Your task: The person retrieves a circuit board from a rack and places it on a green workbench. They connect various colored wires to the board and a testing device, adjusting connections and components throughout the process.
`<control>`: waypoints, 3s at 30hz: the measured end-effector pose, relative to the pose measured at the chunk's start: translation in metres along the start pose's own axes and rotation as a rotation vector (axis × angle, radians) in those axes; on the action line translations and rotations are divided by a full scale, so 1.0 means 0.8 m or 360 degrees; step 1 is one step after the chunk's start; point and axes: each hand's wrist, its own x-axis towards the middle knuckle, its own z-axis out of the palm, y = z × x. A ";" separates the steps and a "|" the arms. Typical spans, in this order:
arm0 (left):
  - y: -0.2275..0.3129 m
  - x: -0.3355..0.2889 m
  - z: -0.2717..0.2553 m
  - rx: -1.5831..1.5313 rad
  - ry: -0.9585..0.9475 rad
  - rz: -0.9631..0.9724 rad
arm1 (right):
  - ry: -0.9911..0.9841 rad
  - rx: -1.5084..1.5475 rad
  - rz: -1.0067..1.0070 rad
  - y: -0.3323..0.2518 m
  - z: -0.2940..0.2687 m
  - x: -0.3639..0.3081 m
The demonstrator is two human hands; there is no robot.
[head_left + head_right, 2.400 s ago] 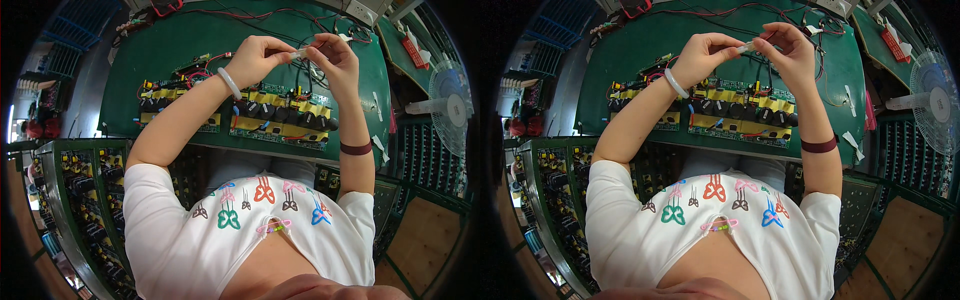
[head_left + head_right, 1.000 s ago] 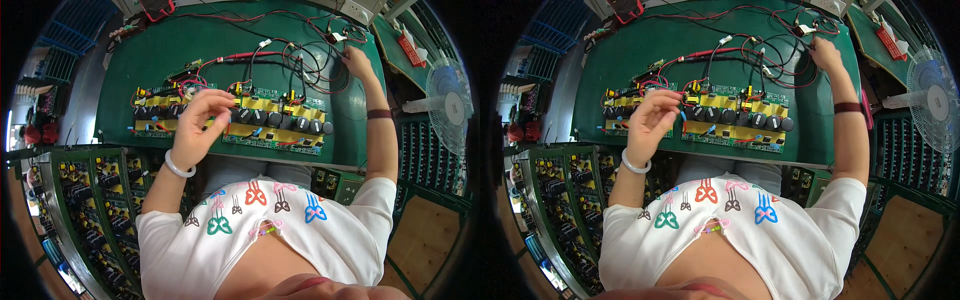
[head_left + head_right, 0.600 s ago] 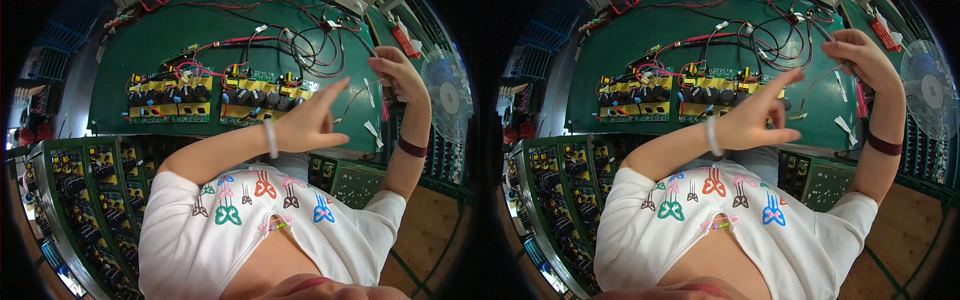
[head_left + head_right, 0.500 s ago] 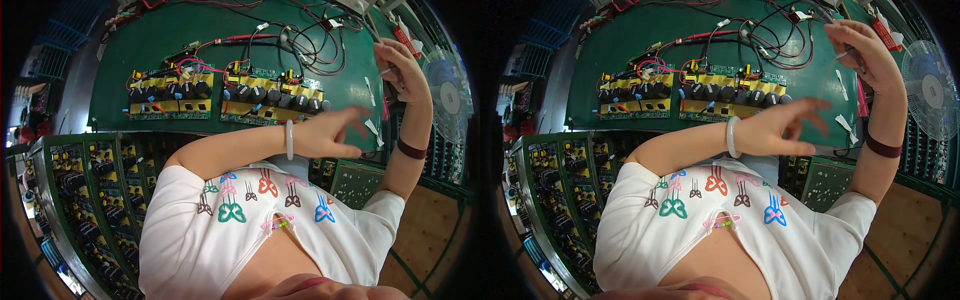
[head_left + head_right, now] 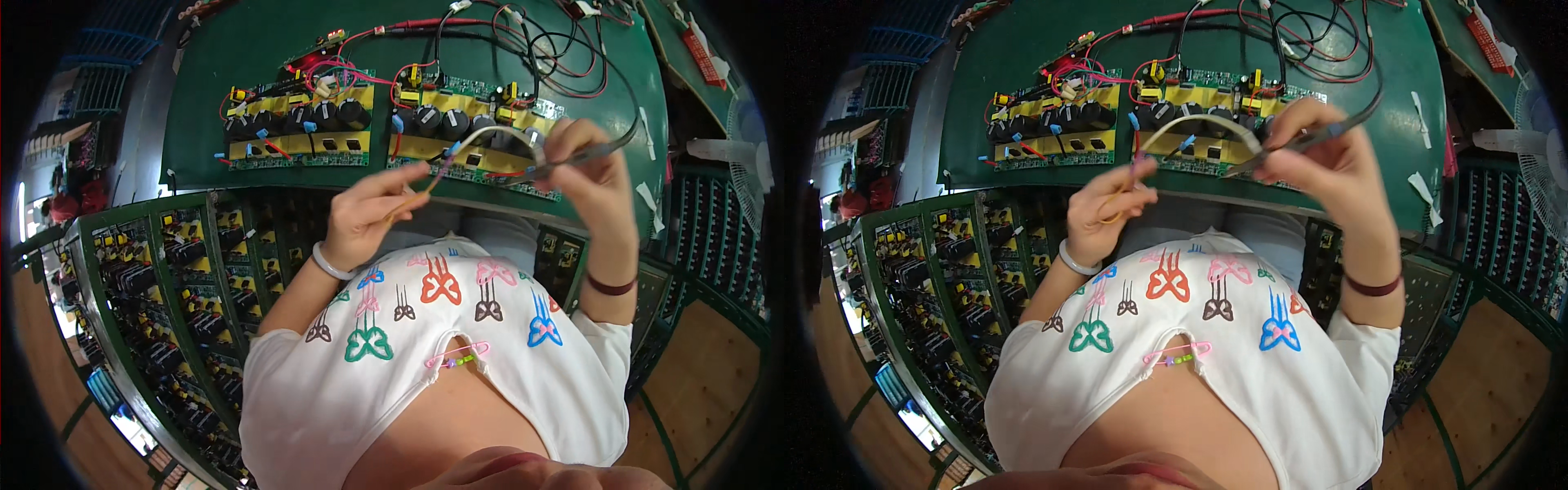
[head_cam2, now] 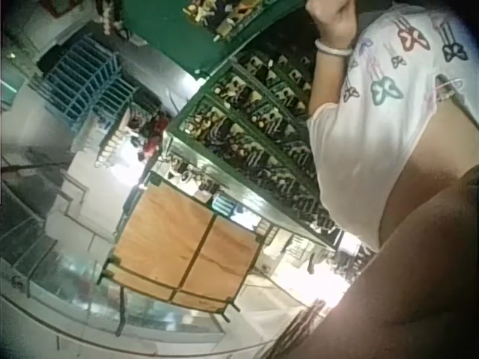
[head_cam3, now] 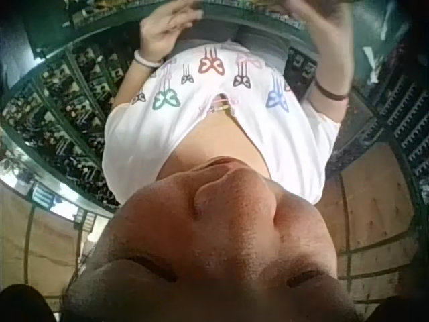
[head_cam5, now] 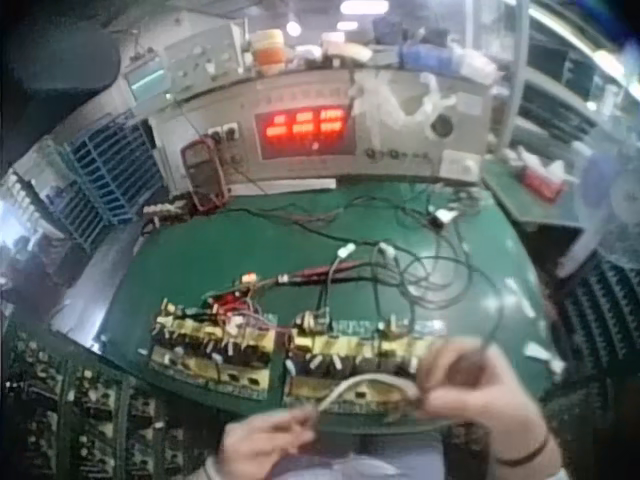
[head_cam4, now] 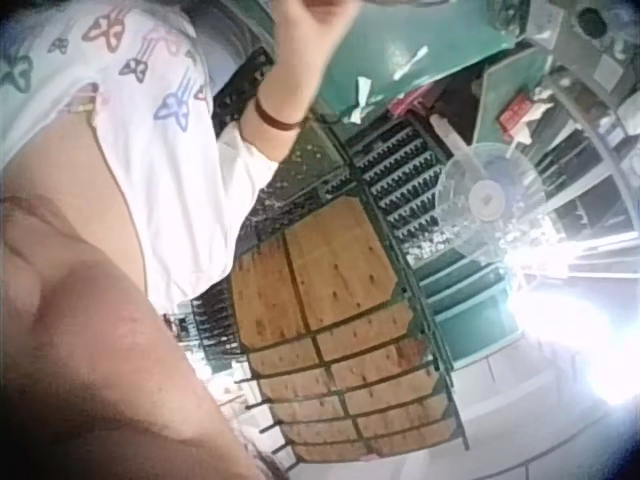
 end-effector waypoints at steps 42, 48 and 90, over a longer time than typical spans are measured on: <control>-0.049 0.012 0.031 0.0699 0.0496 0.0450 | 0.0483 -0.1412 -0.0775 0.170 0.069 -0.030; -0.048 0.014 0.030 0.0752 0.0469 0.0470 | 0.0466 -0.1438 -0.0750 0.170 0.067 -0.031; -0.040 0.016 0.026 0.0822 0.0333 0.0545 | 0.0474 -0.1426 -0.0586 0.163 0.074 -0.035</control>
